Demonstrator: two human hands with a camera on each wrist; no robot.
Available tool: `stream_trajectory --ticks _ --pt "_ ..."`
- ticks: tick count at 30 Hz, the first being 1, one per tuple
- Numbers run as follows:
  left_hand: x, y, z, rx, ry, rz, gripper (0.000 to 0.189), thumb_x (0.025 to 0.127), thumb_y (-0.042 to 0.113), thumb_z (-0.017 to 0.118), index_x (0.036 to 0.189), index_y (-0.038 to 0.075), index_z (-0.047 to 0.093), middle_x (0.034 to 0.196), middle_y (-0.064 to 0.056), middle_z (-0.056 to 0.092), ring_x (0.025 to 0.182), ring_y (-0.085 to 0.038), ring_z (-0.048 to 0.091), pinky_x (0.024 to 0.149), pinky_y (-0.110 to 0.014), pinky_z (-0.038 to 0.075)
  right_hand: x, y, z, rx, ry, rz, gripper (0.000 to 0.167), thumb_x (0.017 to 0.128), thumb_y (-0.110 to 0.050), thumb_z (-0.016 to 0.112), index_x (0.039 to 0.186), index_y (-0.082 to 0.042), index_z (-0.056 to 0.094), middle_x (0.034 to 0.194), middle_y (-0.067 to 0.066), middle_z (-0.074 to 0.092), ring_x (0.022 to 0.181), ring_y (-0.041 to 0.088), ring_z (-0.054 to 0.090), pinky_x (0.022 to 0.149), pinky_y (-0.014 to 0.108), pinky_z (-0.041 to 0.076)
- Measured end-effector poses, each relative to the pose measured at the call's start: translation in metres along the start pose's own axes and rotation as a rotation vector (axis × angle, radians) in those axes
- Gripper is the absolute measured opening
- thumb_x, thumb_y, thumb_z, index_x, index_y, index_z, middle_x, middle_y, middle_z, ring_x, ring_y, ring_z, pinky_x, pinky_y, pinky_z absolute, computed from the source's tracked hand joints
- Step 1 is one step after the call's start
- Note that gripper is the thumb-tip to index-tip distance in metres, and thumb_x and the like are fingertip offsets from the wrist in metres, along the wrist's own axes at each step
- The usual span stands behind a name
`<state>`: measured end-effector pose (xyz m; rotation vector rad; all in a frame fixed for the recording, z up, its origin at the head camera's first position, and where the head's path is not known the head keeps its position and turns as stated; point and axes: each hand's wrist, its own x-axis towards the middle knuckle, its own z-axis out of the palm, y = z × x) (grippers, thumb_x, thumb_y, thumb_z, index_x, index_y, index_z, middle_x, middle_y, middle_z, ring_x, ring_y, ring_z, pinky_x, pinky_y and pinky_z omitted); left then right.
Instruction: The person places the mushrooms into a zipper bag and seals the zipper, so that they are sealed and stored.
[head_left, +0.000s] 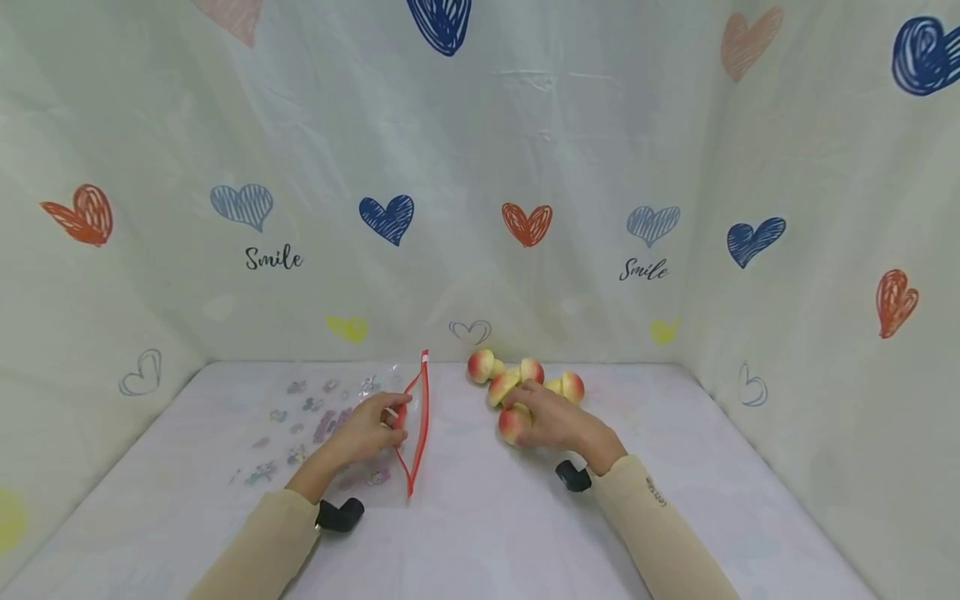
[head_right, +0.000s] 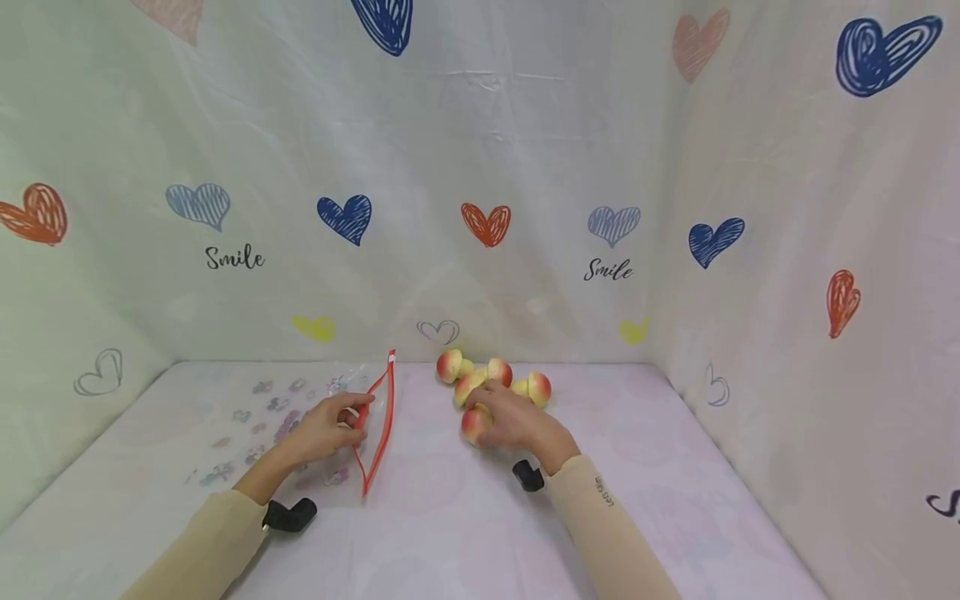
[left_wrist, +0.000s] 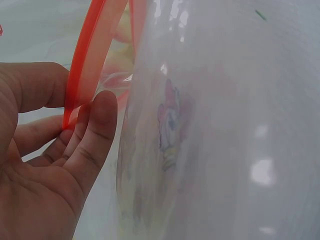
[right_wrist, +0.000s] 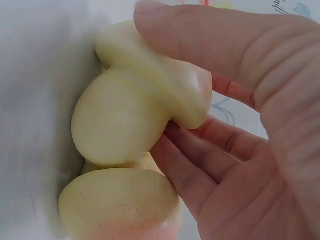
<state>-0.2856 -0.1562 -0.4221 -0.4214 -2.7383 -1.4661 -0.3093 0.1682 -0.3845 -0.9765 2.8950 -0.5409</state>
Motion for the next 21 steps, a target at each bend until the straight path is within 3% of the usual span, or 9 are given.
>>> stream_trajectory --ticks 11,15,18,21 --pt "-0.0017 0.0019 -0.0008 0.007 0.005 -0.003 0.055 0.077 -0.005 0.068 0.13 -0.005 0.053 0.102 -0.01 0.055 0.083 -0.019 0.055 0.061 -0.026 0.05 0.0014 -0.0033 0.0031 -0.062 0.019 -0.053 0.041 0.078 -0.014 0.065 0.118 -0.02 0.058 0.114 -0.01 0.055 0.107 0.012 0.046 0.087 0.03 0.044" --pt "-0.0017 0.0028 -0.0009 0.023 0.011 -0.007 0.055 0.077 -0.004 0.068 0.13 -0.004 0.054 0.102 -0.009 0.055 0.083 -0.018 0.054 0.061 -0.026 0.05 0.0016 -0.0052 0.0042 -0.064 0.051 -0.07 0.041 0.077 -0.015 0.068 0.117 -0.02 0.059 0.11 -0.008 0.057 0.102 0.013 0.048 0.085 0.03 0.044" --pt "-0.0012 0.0023 -0.0009 0.025 0.011 0.001 0.054 0.077 -0.004 0.068 0.129 -0.004 0.054 0.102 -0.008 0.055 0.083 -0.018 0.054 0.061 -0.026 0.049 0.0033 -0.0039 0.0068 -0.073 0.091 -0.135 0.034 0.074 -0.012 0.069 0.107 -0.018 0.06 0.098 -0.008 0.059 0.09 0.011 0.05 0.08 0.027 0.044" --pt "-0.0013 0.0025 -0.0007 0.02 0.009 0.004 0.054 0.077 -0.005 0.068 0.129 -0.004 0.054 0.101 -0.009 0.054 0.083 -0.019 0.054 0.06 -0.026 0.049 0.0048 -0.0025 0.0087 -0.079 0.112 -0.187 0.035 0.072 -0.011 0.072 0.104 -0.017 0.06 0.098 -0.008 0.059 0.091 0.009 0.051 0.083 0.026 0.043"
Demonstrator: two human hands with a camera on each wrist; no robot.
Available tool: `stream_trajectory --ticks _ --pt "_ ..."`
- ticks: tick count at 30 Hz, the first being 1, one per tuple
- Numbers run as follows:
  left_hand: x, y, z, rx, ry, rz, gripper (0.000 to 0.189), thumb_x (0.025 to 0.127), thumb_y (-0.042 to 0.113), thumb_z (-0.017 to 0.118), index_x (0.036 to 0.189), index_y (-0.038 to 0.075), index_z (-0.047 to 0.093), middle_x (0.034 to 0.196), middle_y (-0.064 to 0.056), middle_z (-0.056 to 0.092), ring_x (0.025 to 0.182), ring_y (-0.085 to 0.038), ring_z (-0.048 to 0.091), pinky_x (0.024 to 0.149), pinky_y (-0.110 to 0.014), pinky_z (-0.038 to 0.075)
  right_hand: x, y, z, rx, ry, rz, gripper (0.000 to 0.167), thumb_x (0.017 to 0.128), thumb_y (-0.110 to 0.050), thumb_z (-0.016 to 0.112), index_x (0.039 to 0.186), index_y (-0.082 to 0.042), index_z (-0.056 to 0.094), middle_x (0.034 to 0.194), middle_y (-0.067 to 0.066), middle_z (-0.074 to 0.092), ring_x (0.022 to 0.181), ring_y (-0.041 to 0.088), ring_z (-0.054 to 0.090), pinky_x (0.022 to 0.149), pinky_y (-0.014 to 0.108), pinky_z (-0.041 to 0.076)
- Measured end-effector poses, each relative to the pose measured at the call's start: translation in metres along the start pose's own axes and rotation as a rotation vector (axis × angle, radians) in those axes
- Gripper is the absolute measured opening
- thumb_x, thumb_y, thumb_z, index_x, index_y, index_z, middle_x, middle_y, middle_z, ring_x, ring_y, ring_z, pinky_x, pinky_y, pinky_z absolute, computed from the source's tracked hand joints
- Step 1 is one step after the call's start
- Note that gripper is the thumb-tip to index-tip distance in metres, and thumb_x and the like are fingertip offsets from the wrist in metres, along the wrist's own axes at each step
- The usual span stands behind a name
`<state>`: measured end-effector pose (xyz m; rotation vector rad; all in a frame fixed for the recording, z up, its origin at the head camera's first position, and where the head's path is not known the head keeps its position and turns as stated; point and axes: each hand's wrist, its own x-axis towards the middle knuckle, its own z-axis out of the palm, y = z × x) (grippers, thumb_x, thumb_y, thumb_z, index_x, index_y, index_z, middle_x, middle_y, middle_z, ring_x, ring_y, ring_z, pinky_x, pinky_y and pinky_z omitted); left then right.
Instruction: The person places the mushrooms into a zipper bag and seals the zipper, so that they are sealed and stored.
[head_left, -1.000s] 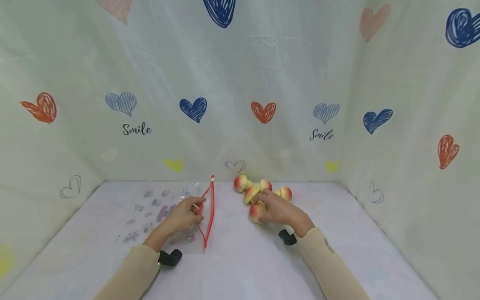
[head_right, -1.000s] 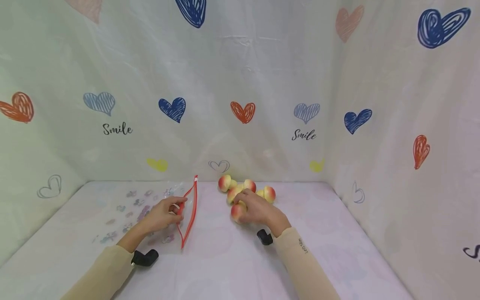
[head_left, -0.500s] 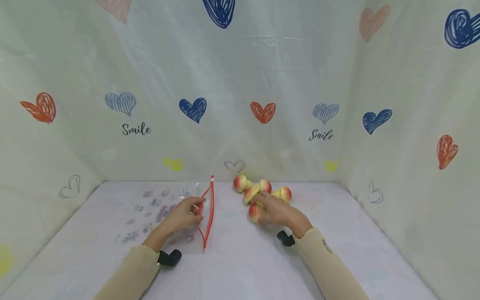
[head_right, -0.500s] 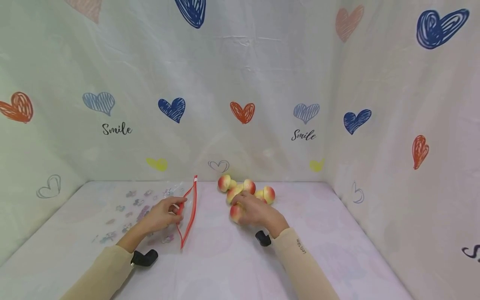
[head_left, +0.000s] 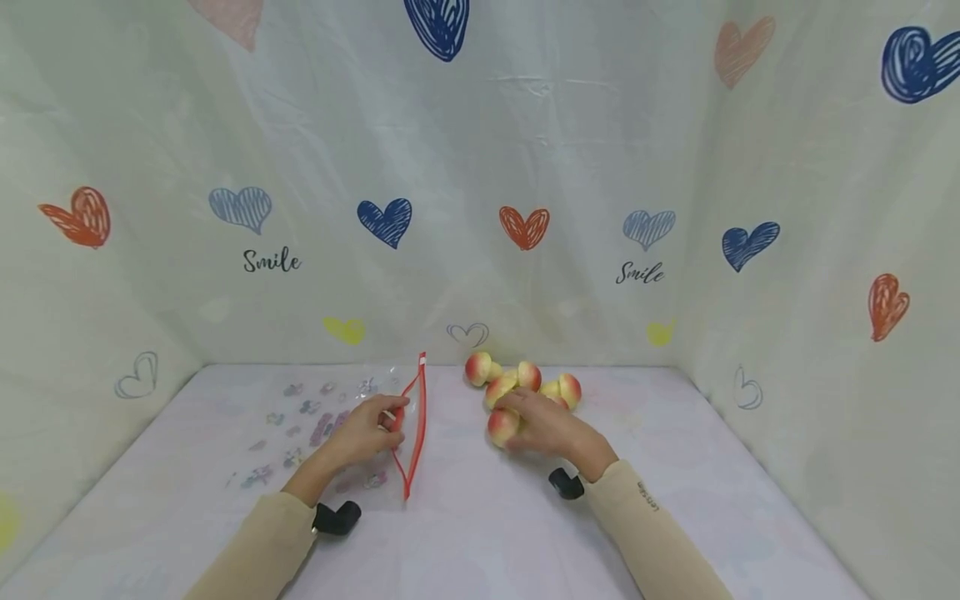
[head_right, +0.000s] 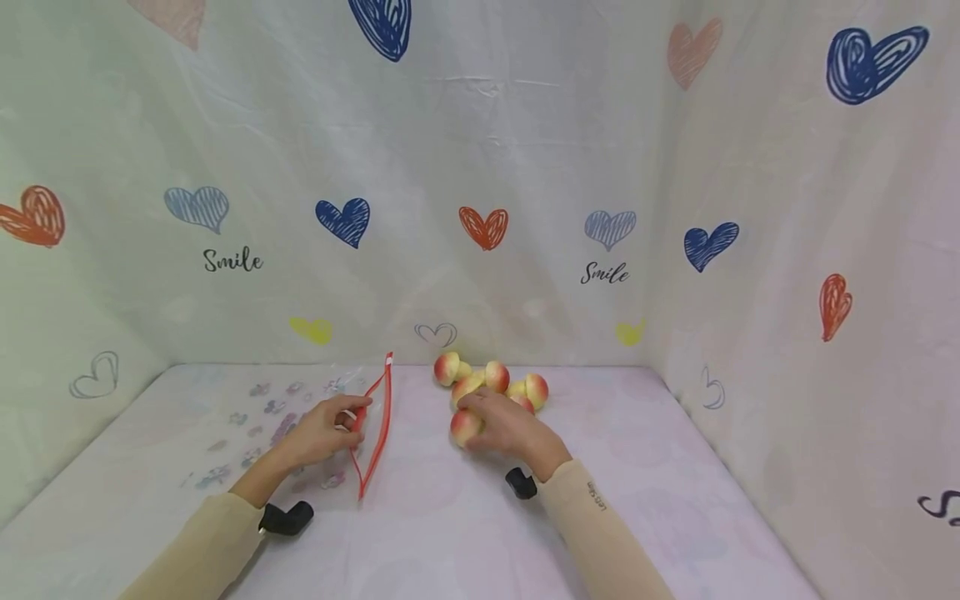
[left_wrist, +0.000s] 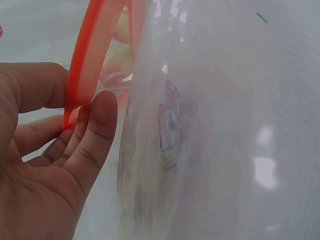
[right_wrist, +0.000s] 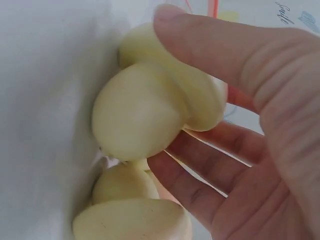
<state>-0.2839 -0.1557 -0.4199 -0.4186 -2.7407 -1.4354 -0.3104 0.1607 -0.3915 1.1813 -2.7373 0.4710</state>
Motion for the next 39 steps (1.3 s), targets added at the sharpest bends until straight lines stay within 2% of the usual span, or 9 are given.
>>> stream_trajectory --ticks 4,8,15,26,32,35,39 --pt "-0.001 0.0012 0.0005 0.012 0.006 -0.006 0.055 0.077 -0.004 0.068 0.13 -0.003 0.054 0.1 -0.007 0.054 0.083 -0.019 0.053 0.06 -0.025 0.048 0.0002 -0.0008 0.0006 0.019 0.0 -0.016 0.042 0.072 -0.012 0.074 0.111 -0.014 0.061 0.108 -0.007 0.059 0.102 0.011 0.052 0.093 0.028 0.042" --pt "-0.0008 0.002 0.001 0.013 0.005 -0.011 0.055 0.077 -0.003 0.068 0.13 -0.003 0.054 0.099 -0.006 0.054 0.083 -0.019 0.053 0.06 -0.026 0.049 0.0 -0.0013 0.0011 0.031 -0.002 -0.016 0.042 0.072 -0.011 0.074 0.111 -0.013 0.061 0.109 -0.005 0.06 0.103 0.012 0.052 0.093 0.029 0.041" --pt "0.0001 -0.0015 0.0014 -0.013 -0.005 -0.005 0.055 0.076 -0.005 0.068 0.129 -0.003 0.054 0.1 -0.008 0.054 0.084 -0.018 0.054 0.061 -0.026 0.049 -0.0019 -0.0033 0.0003 0.039 -0.043 0.033 0.048 0.072 -0.013 0.078 0.117 -0.012 0.059 0.115 -0.005 0.058 0.11 0.013 0.05 0.096 0.03 0.041" --pt "-0.0007 -0.001 0.0011 -0.015 0.0 -0.013 0.055 0.077 -0.005 0.068 0.13 -0.003 0.054 0.1 -0.007 0.054 0.084 -0.019 0.053 0.061 -0.026 0.05 -0.002 -0.0052 0.0024 0.034 -0.033 0.027 0.048 0.073 -0.013 0.077 0.118 -0.012 0.059 0.116 -0.003 0.057 0.111 0.015 0.049 0.094 0.031 0.042" --pt "-0.0003 -0.0017 0.0016 -0.02 -0.008 -0.014 0.054 0.077 -0.004 0.068 0.13 -0.003 0.055 0.101 -0.008 0.054 0.083 -0.019 0.054 0.061 -0.026 0.05 -0.0022 -0.0045 0.0051 0.045 -0.03 0.05 0.047 0.074 -0.014 0.074 0.118 -0.014 0.059 0.12 -0.005 0.055 0.111 0.013 0.048 0.093 0.029 0.043" --pt "0.0001 -0.0011 0.0018 -0.014 -0.002 -0.033 0.054 0.078 -0.003 0.069 0.13 0.0 0.055 0.101 -0.006 0.054 0.084 -0.019 0.054 0.062 -0.027 0.05 -0.0014 -0.0047 0.006 0.05 -0.022 0.044 0.047 0.073 -0.013 0.074 0.117 -0.014 0.059 0.118 -0.005 0.055 0.11 0.012 0.048 0.093 0.029 0.043" --pt "0.0 -0.0013 0.0013 -0.009 0.0 -0.027 0.054 0.078 -0.003 0.069 0.13 -0.001 0.055 0.101 -0.007 0.054 0.084 -0.019 0.054 0.062 -0.027 0.05 -0.0009 -0.0048 0.0067 0.053 -0.004 0.022 0.047 0.071 -0.012 0.074 0.116 -0.014 0.06 0.114 -0.004 0.056 0.109 0.012 0.047 0.092 0.029 0.043"
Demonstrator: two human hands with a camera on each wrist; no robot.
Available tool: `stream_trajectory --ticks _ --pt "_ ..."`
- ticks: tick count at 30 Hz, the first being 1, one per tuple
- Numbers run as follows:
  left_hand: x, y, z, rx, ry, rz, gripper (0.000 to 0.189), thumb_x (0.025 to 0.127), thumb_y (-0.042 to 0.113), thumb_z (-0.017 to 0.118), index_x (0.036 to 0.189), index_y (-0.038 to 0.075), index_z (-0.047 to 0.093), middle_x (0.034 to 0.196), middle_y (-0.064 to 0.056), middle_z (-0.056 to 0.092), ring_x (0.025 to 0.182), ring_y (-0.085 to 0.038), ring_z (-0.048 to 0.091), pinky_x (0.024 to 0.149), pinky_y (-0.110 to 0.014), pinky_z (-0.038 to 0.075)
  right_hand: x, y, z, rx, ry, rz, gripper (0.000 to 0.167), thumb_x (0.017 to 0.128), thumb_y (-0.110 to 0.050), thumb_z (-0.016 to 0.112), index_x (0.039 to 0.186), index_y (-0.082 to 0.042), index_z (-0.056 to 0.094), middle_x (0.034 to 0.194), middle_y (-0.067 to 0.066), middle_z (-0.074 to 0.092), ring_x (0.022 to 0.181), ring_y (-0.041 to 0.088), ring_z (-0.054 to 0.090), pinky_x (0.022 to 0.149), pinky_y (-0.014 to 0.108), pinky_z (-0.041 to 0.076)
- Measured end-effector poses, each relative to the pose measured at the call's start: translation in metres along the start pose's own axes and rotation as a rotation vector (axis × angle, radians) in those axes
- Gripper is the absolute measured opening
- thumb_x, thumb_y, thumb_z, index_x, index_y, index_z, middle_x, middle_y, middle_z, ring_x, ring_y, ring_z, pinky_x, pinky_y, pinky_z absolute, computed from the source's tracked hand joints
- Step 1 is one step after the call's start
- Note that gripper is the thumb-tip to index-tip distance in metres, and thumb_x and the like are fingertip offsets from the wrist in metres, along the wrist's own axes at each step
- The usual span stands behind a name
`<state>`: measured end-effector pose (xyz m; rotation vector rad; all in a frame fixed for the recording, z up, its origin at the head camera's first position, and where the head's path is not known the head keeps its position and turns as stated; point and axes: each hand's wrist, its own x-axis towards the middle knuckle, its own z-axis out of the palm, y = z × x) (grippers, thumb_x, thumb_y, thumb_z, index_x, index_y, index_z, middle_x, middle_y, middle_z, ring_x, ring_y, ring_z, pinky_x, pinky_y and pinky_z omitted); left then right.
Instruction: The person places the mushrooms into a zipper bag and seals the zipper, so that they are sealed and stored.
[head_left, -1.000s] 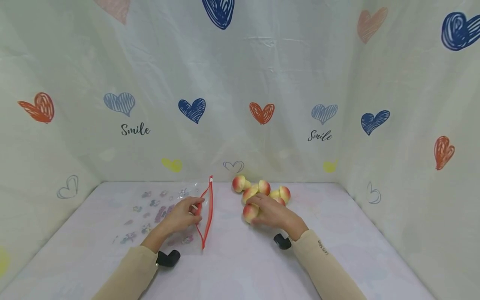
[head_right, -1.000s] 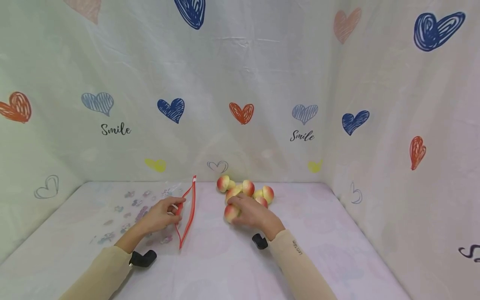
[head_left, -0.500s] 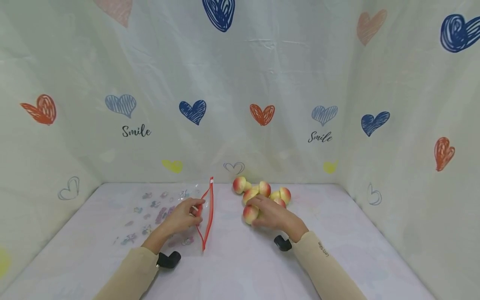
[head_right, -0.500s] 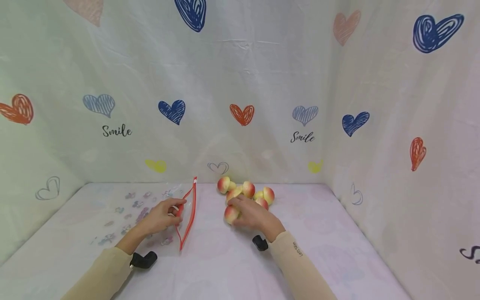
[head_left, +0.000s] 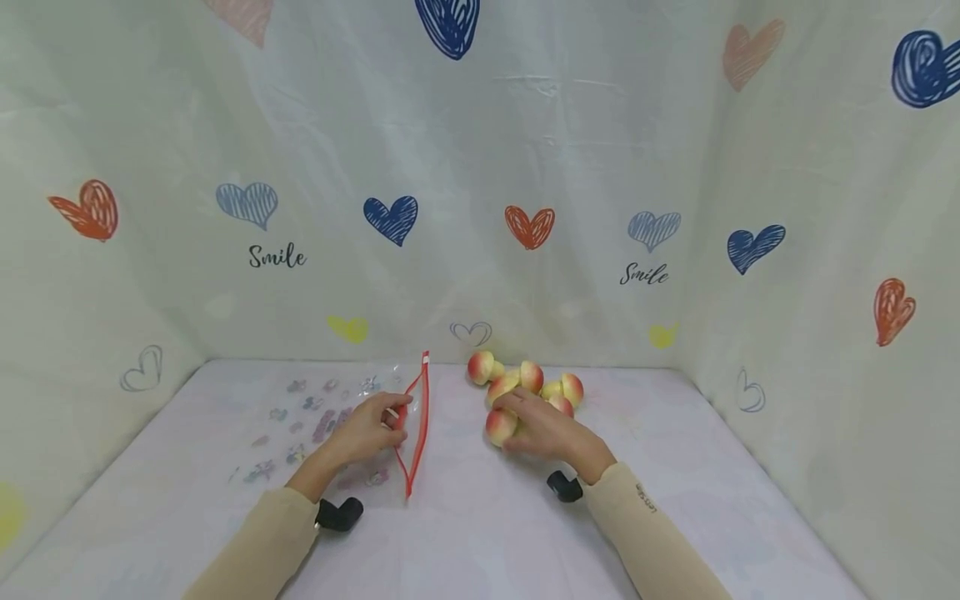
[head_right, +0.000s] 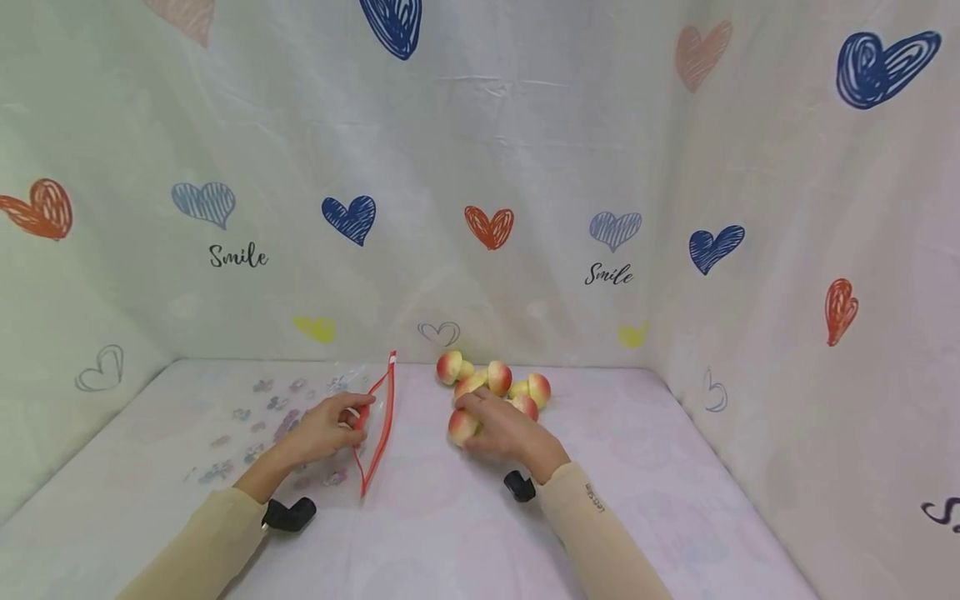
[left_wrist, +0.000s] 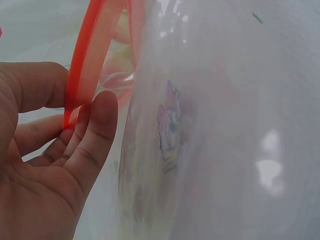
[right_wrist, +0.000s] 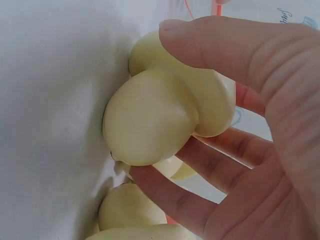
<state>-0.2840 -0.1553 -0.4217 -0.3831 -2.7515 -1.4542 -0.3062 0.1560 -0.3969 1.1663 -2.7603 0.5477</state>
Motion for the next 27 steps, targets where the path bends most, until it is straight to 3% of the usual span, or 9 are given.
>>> stream_trajectory --ticks 9,21,27 --pt "-0.0011 0.0008 -0.0006 -0.005 -0.01 0.011 0.053 0.078 -0.003 0.068 0.13 -0.002 0.055 0.1 -0.006 0.054 0.084 -0.019 0.054 0.062 -0.026 0.05 0.0017 -0.0022 0.003 -0.008 0.009 0.0 0.049 0.073 -0.016 0.074 0.119 -0.016 0.057 0.116 -0.004 0.052 0.107 0.012 0.047 0.089 0.028 0.044" --pt "-0.0013 0.002 0.0002 -0.014 -0.014 0.004 0.054 0.078 -0.003 0.068 0.13 -0.003 0.054 0.102 -0.008 0.055 0.084 -0.019 0.053 0.062 -0.027 0.05 0.0073 -0.0043 0.0072 -0.014 0.068 -0.081 0.046 0.077 -0.019 0.071 0.12 -0.016 0.057 0.116 -0.004 0.055 0.112 0.011 0.046 0.092 0.026 0.043" --pt "-0.0012 0.0015 -0.0004 -0.002 -0.017 0.017 0.054 0.078 -0.004 0.068 0.13 -0.003 0.054 0.102 -0.008 0.054 0.084 -0.019 0.053 0.061 -0.027 0.049 0.0093 -0.0085 0.0072 0.001 0.054 -0.082 0.047 0.079 -0.02 0.07 0.124 -0.015 0.056 0.117 -0.003 0.052 0.109 0.01 0.046 0.091 0.025 0.044"
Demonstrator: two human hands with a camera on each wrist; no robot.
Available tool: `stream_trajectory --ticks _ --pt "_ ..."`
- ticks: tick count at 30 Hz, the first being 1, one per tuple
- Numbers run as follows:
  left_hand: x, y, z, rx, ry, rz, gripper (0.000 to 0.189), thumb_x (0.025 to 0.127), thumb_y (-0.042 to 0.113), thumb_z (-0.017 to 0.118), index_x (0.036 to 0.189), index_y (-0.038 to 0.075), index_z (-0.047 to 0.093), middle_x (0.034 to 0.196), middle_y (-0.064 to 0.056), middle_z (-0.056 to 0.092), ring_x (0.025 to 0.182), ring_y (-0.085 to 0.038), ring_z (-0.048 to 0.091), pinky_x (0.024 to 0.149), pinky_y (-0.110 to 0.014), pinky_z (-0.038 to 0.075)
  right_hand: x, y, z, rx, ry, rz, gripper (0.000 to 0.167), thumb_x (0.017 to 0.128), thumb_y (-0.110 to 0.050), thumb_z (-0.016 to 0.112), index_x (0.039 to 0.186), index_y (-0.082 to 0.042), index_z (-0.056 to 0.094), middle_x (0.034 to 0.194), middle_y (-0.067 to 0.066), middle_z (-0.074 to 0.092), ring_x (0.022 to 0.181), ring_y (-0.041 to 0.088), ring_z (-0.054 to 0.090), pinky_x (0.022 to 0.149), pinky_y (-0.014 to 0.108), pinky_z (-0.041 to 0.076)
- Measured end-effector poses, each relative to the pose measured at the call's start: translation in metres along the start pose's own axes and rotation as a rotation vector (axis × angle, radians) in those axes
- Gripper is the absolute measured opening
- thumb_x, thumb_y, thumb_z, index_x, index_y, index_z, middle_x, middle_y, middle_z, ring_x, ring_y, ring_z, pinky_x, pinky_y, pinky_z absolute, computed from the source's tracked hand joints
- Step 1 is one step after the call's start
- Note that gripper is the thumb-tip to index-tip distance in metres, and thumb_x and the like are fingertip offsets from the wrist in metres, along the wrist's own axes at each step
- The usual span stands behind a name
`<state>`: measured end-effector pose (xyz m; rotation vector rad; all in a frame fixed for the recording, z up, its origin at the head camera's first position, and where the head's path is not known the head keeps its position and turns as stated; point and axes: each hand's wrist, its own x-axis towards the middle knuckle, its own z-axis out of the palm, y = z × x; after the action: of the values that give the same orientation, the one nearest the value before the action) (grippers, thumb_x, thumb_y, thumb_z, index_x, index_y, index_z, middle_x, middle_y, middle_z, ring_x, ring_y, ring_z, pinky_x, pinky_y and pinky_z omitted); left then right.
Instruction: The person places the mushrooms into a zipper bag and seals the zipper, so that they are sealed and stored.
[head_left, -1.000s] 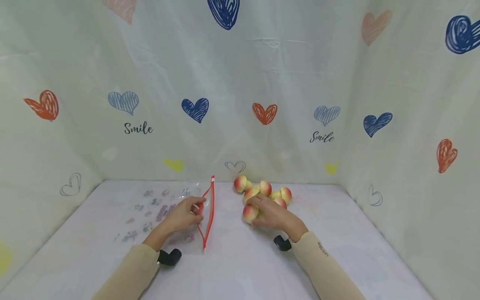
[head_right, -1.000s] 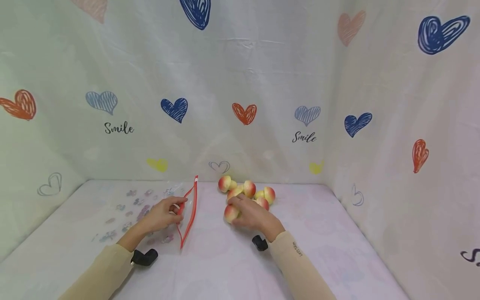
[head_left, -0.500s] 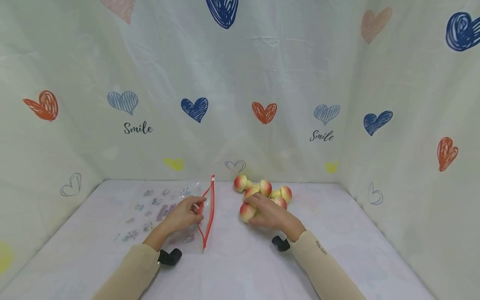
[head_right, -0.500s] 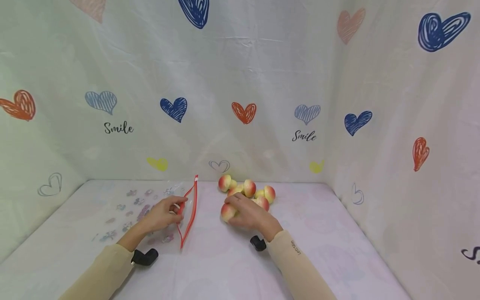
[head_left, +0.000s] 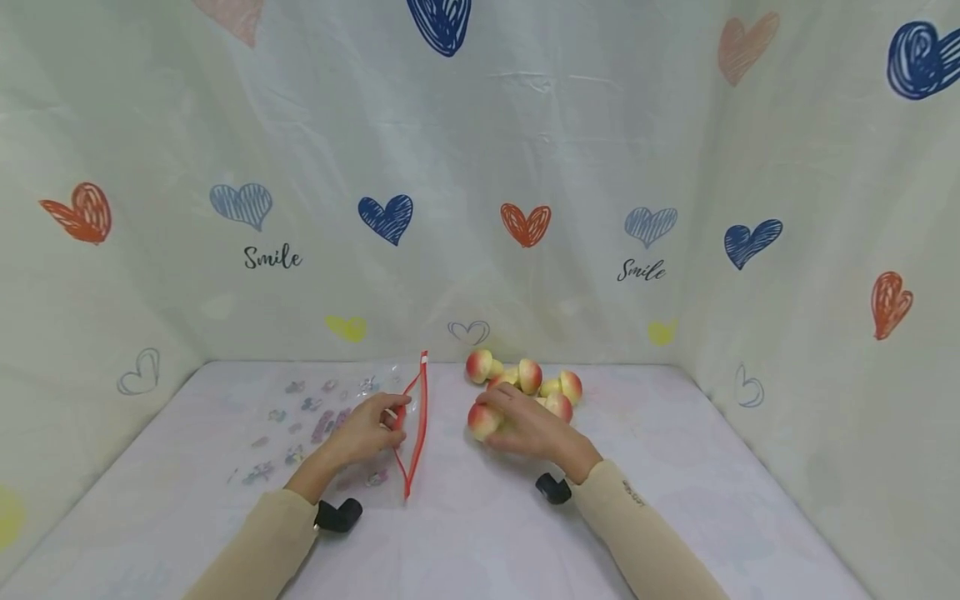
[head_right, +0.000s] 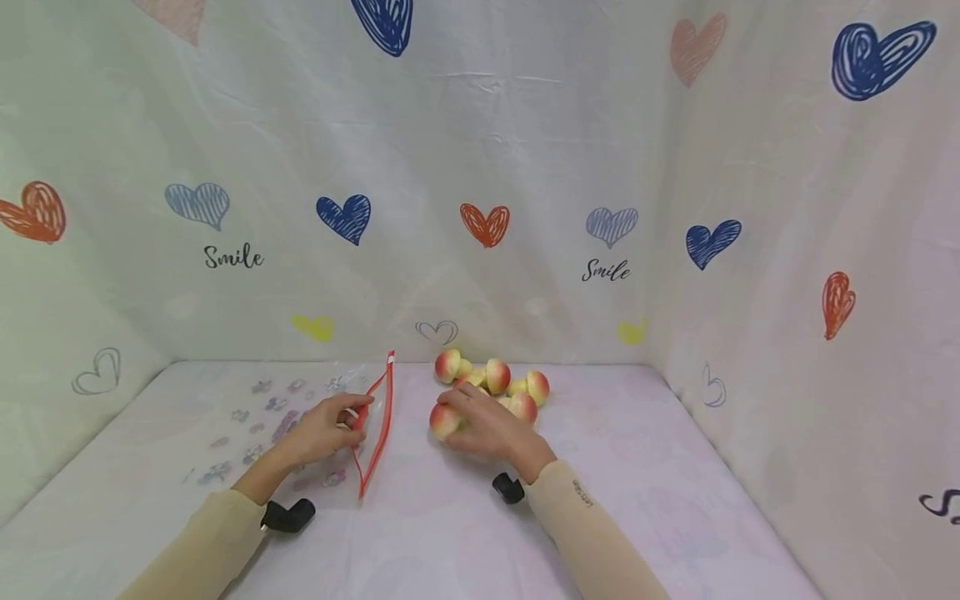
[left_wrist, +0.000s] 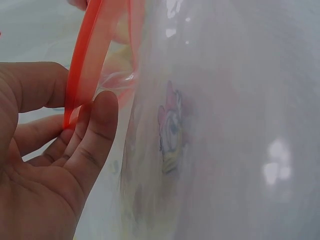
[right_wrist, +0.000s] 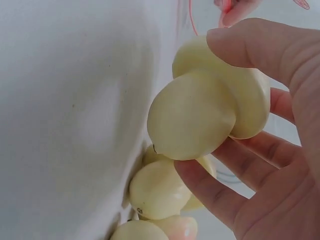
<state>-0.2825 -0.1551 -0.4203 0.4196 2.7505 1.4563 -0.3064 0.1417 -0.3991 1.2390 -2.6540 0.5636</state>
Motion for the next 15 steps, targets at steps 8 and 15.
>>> stream_trajectory --ticks 8,15 --pt "0.002 0.0 0.0 0.002 0.007 -0.012 0.054 0.078 -0.001 0.069 0.13 -0.001 0.055 0.102 -0.007 0.054 0.084 -0.019 0.053 0.062 -0.026 0.049 0.009 -0.004 0.005 0.003 0.004 -0.003 0.048 0.078 -0.021 0.071 0.124 -0.016 0.055 0.119 -0.005 0.053 0.112 0.01 0.045 0.093 0.025 0.043" --pt "0.002 -0.002 0.0 0.009 -0.002 0.016 0.054 0.077 -0.003 0.069 0.129 -0.004 0.055 0.102 -0.008 0.055 0.084 -0.019 0.053 0.061 -0.027 0.049 0.018 -0.003 0.012 -0.001 -0.009 0.0 0.048 0.08 -0.023 0.07 0.125 -0.017 0.054 0.123 -0.003 0.051 0.114 0.011 0.045 0.096 0.027 0.042"
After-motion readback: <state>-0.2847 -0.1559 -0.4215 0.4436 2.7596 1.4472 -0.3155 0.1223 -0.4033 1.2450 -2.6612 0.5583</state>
